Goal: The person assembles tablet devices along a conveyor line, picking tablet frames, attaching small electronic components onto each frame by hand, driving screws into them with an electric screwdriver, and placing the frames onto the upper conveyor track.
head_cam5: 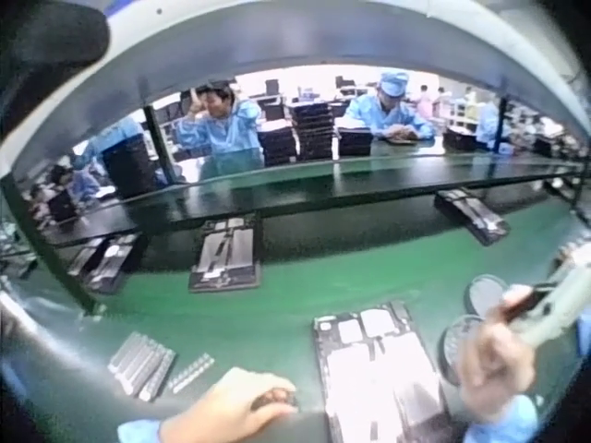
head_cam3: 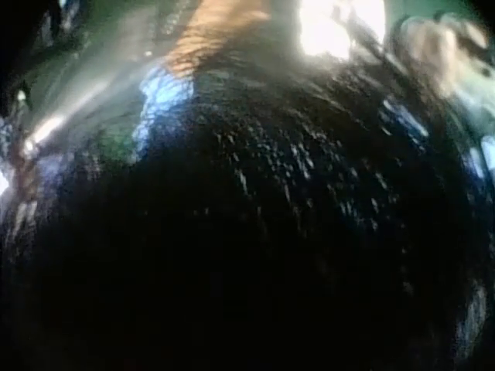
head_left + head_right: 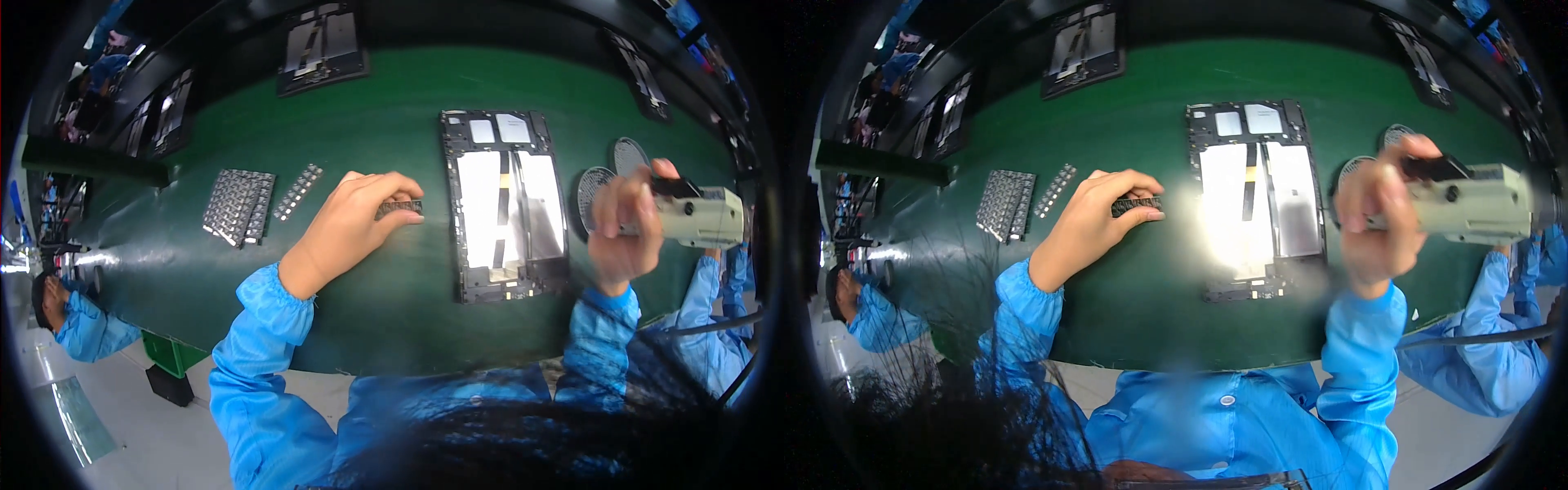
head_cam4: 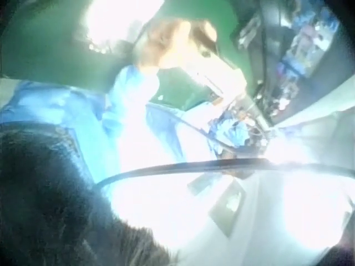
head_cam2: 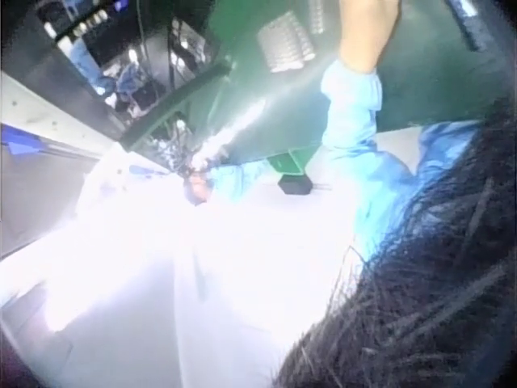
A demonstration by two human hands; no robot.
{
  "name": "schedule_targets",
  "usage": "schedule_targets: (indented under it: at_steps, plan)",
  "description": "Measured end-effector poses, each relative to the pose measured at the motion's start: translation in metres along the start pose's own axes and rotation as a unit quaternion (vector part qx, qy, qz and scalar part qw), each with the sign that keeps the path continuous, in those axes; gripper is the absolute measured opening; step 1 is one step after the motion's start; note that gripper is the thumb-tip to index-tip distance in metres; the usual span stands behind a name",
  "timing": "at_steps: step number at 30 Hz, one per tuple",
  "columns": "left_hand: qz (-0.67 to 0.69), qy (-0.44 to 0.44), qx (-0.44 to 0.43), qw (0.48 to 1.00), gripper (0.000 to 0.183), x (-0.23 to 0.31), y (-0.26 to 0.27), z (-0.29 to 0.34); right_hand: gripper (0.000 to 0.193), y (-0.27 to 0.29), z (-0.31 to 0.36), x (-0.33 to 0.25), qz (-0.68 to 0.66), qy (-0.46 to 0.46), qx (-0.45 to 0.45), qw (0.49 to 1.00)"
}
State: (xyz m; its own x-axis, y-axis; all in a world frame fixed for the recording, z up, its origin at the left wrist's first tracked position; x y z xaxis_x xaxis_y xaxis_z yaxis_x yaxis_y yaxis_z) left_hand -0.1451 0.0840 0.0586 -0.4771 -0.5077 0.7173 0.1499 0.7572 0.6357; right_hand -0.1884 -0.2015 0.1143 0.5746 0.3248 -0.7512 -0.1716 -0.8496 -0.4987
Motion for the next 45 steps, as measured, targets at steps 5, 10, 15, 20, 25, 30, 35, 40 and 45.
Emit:
schedule_targets:
  at_steps: [5, 10, 15, 20, 25, 30, 35, 40, 45]
  plan:
    - [-0.028, -0.014, 0.042, 0.999, 0.012, -0.003, -0.017, 0.001, 0.041, -0.036, 0.011, 0.022, 0.035, -0.001, -0.093, 0.995]
    - [-0.116, -0.048, 0.083, 0.989, 0.007, 0.007, -0.021, -0.005, 0.037, -0.042, 0.024, 0.037, 0.067, -0.051, -0.051, 0.995]
    - [-0.139, -0.054, 0.086, 0.985, 0.006, 0.003, -0.024, -0.010, 0.039, -0.040, 0.021, 0.038, 0.031, -0.068, -0.038, 0.996]
    - [-0.057, -0.025, 0.087, 0.994, 0.005, -0.007, -0.022, -0.008, 0.038, -0.031, 0.022, 0.042, 0.013, -0.103, 0.020, 0.994]
    - [-0.015, -0.008, 0.057, 0.998, 0.010, -0.004, -0.004, -0.015, 0.038, -0.023, 0.021, 0.034, 0.048, -0.066, -0.021, 0.996]
    - [0.056, 0.081, 0.043, 0.994, 0.014, 0.004, -0.005, -0.014, 0.038, -0.020, 0.020, 0.035, 0.044, -0.082, 0.002, 0.996]
    - [0.157, 0.161, -0.022, 0.974, 0.015, 0.022, -0.031, 0.003, 0.038, -0.024, 0.021, 0.032, 0.080, -0.057, -0.065, 0.993]
    - [0.126, 0.204, -0.064, 0.969, 0.009, 0.033, -0.045, 0.018, 0.039, -0.025, 0.023, 0.029, 0.081, -0.059, -0.057, 0.993]
    - [0.114, 0.132, -0.007, 0.985, 0.009, 0.039, -0.047, 0.018, 0.040, -0.026, 0.025, 0.027, 0.083, -0.068, -0.069, 0.992]
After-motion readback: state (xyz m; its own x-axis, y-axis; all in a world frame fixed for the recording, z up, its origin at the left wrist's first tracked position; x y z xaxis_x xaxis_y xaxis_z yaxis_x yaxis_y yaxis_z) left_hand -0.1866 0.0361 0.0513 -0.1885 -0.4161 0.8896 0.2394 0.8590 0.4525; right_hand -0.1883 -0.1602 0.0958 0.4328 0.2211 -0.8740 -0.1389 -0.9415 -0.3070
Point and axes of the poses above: each hand's wrist, its own z-axis away from the middle knuckle, its own y-axis out of the back of the hand, x = y × z, the point moved 7 cm from there along -z, towards the middle knuckle, and after that the axes turned 11 degrees about x, right-handed, at the moved point
